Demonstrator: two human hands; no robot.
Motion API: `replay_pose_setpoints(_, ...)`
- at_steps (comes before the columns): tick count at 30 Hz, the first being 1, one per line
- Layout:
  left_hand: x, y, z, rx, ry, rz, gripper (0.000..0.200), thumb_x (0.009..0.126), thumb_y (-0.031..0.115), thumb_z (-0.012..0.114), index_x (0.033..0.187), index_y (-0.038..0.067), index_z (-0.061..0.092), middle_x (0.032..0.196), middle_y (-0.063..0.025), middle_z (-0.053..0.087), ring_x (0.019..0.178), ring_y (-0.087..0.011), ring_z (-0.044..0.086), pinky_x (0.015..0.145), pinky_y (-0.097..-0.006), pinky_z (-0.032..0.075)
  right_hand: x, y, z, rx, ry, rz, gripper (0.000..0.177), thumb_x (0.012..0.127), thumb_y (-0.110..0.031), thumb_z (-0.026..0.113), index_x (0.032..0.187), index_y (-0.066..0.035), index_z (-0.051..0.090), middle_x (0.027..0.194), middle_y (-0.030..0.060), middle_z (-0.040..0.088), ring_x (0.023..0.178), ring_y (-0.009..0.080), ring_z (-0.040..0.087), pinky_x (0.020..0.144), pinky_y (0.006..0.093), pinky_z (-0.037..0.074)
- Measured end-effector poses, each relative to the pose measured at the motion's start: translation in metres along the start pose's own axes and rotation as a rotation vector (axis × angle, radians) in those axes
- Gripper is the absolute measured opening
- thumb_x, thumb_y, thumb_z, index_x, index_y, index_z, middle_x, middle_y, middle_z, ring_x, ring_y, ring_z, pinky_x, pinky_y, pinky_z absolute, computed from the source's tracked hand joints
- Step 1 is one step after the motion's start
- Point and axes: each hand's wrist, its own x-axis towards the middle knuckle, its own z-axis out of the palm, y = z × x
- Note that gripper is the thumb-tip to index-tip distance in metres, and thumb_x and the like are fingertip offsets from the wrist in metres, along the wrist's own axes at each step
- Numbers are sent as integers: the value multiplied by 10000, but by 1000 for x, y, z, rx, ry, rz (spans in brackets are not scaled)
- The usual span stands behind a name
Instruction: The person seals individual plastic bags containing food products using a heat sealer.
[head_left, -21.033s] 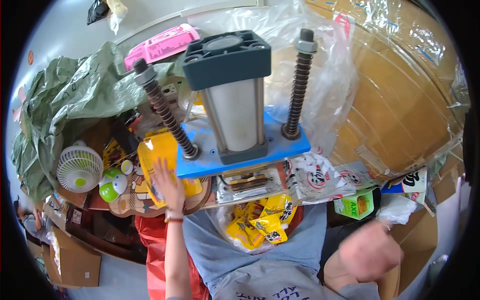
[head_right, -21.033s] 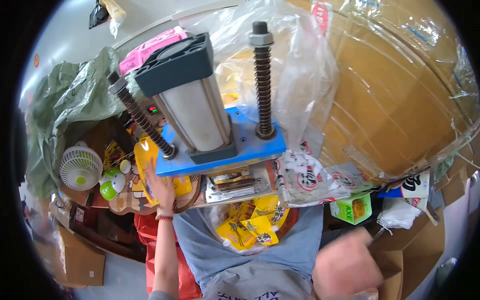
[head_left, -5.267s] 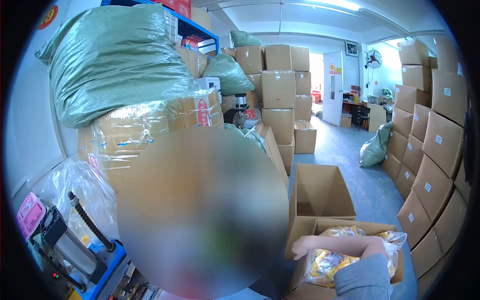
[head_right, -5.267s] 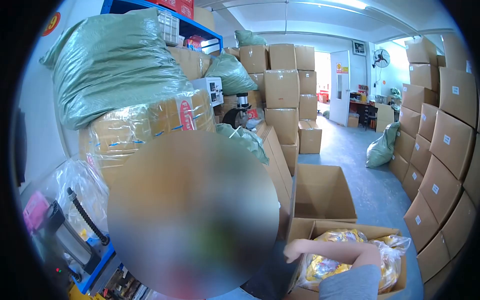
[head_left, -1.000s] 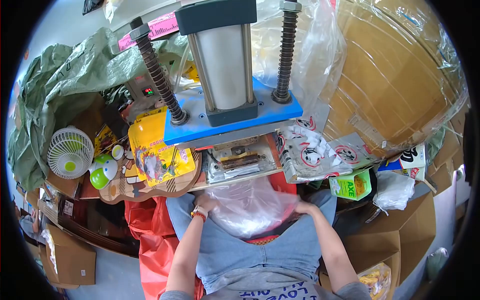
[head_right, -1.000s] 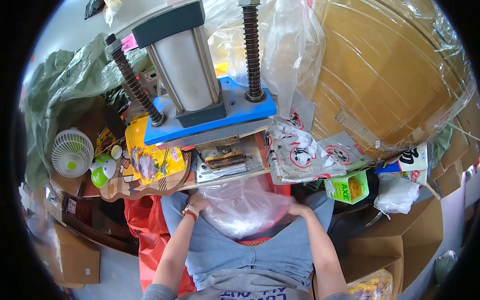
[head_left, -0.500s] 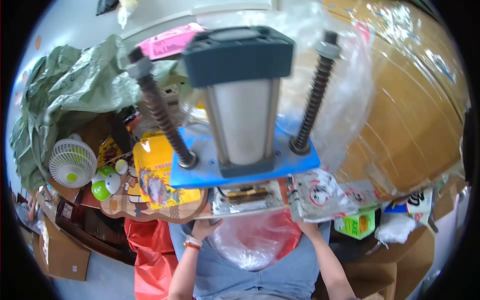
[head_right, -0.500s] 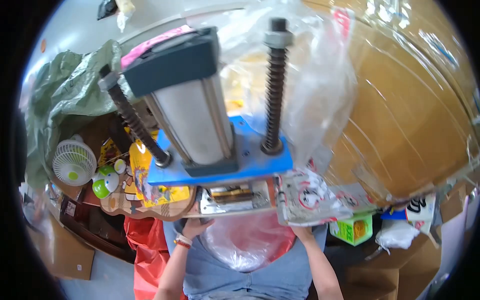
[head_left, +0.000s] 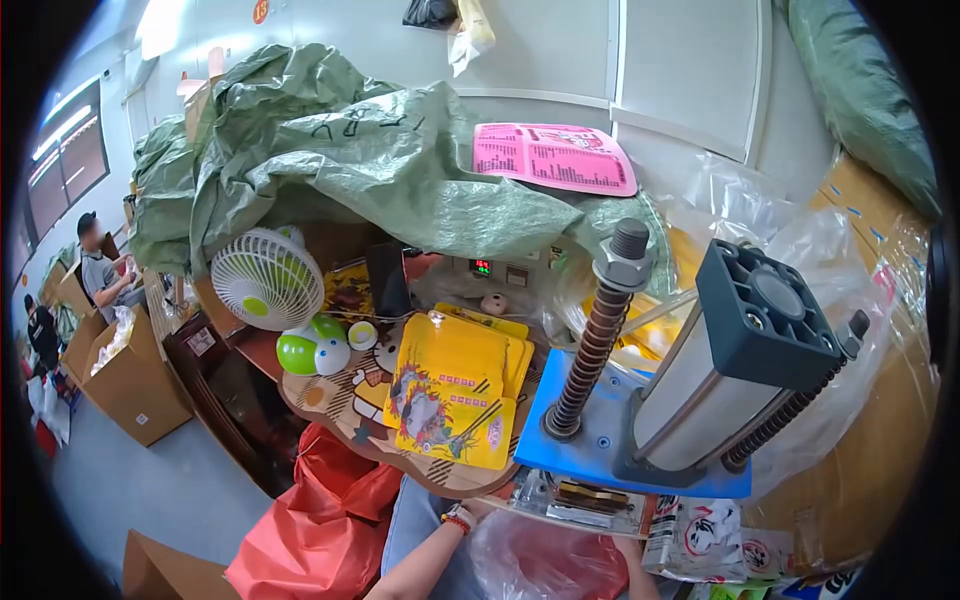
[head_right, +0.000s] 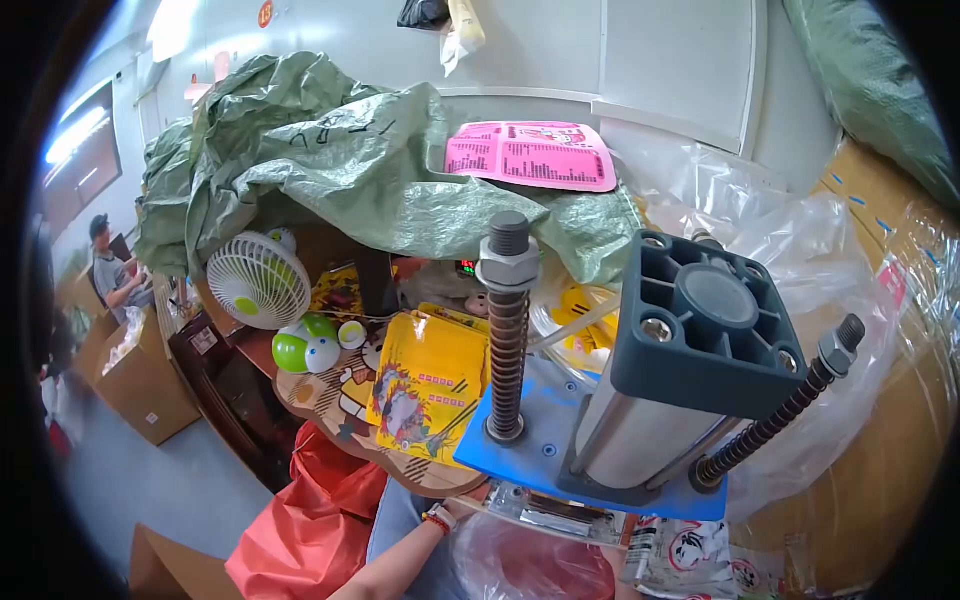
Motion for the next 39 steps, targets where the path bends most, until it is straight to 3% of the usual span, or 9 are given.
replay_pose_setpoints(2, 0, 6, -5, -220, -55, -49, 579, 971, 450, 453, 1460, 142, 427, 1511, -85, 435, 1374, -265, 421, 1162, -443, 295, 1, 1, 2, -7, -2, 7, 288, 857, -182, 597, 1095, -24, 641, 1123, 199, 647, 1089, 403, 588, 979, 512, 436)
replay_pose_setpoints(6, 10, 12, 6, -287, -26, -152, 564, 965, 437, 466, 1441, 135, 438, 1488, -90, 449, 1361, -271, 430, 1155, -448, 301, 1, 2, 5, -8, -4, 29, 276, 859, -179, 596, 1082, -23, 643, 1114, 203, 647, 1084, 404, 589, 975, 512, 437)
replay_pose_setpoints(28, 56, 5, 10, 380, 135, -169, 483, 936, 368, 537, 1335, 98, 498, 1361, -119, 523, 1289, -304, 478, 1112, -478, 333, 6, 13, 18, -49, -50, 92, 214, 872, -163, 592, 1012, -13, 654, 1061, 225, 647, 1056, 412, 594, 955, 514, 442)
replay_pose_setpoints(39, 37, 15, 28, 724, 77, -108, 443, 921, 333, 573, 1282, 80, 529, 1297, -133, 560, 1253, -321, 503, 1091, -492, 349, -6, 32, 28, -43, -41, 105, 189, 878, -155, 590, 977, -9, 659, 1035, 236, 647, 1043, 415, 596, 945, 514, 444)
